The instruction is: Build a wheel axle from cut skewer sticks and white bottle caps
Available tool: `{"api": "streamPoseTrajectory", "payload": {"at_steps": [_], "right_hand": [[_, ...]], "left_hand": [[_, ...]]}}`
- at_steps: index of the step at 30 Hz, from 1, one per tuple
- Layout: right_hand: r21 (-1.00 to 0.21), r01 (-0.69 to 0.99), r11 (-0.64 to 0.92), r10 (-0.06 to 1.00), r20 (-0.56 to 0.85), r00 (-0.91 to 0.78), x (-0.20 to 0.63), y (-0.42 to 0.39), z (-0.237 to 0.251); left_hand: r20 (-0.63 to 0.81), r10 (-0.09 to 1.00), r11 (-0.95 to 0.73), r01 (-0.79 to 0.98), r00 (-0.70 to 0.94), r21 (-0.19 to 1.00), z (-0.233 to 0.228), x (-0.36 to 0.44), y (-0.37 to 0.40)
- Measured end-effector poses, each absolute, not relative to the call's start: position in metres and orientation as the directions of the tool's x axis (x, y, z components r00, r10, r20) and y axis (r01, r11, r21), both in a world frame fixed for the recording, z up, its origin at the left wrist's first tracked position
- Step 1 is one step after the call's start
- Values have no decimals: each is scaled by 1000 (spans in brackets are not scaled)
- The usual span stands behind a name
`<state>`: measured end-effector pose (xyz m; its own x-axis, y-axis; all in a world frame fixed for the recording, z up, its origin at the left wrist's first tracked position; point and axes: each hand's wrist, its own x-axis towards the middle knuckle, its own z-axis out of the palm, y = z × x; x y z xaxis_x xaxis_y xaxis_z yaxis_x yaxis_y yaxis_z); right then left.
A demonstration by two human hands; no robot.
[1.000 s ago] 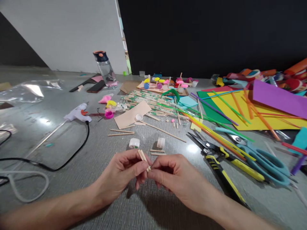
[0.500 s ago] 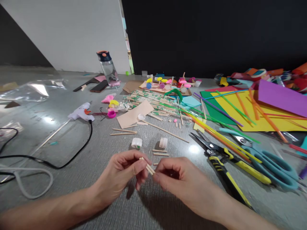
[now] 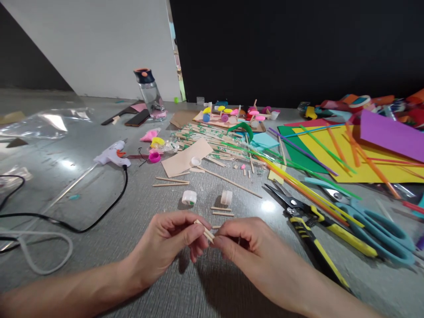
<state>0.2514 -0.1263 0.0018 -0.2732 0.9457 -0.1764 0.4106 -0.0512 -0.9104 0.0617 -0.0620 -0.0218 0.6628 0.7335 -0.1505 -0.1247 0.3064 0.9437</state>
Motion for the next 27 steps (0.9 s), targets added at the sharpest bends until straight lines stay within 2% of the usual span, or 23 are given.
{"api": "streamPoseTrajectory", "payload": {"at_steps": [5,8,10,11,12,14,16,18,22,27], "right_hand": [[-950,312,-6,938,-113,-329,247,-128,2],[-918,396,8,951,-115,-285,250,-127,-2],[-871,491,14,967,-113,-228,253,-127,-5],[-847,532,13,972,-115,-207,255,-126,-7],[-828,561,11,974,-119,-195,256,-126,-8],[-811,585,23,972,-119,-203,258,-126,-10],[-803,595,39,971,-110,-212,258,-125,-11],[-795,605,50,973,-98,-208,258,-125,-12],[-795,603,59,975,-84,-206,258,-127,-13],[-865,502,-13,977,-119,-179,261,-126,-14]], "left_hand": [[-142,709,292,-104,690,951,-24,63,-68],[-126,727,215,-49,675,975,-20,61,-61],[-39,804,36,17,594,999,-12,56,-48],[50,837,-107,72,544,992,-6,53,-39],[163,848,-278,162,505,947,0,49,-28],[372,775,-593,383,511,708,10,42,-6],[334,738,-673,609,586,420,16,37,15],[258,742,-670,662,619,338,15,38,32],[150,726,-678,663,671,318,3,51,58],[112,722,-660,631,683,408,8,59,73]]}}
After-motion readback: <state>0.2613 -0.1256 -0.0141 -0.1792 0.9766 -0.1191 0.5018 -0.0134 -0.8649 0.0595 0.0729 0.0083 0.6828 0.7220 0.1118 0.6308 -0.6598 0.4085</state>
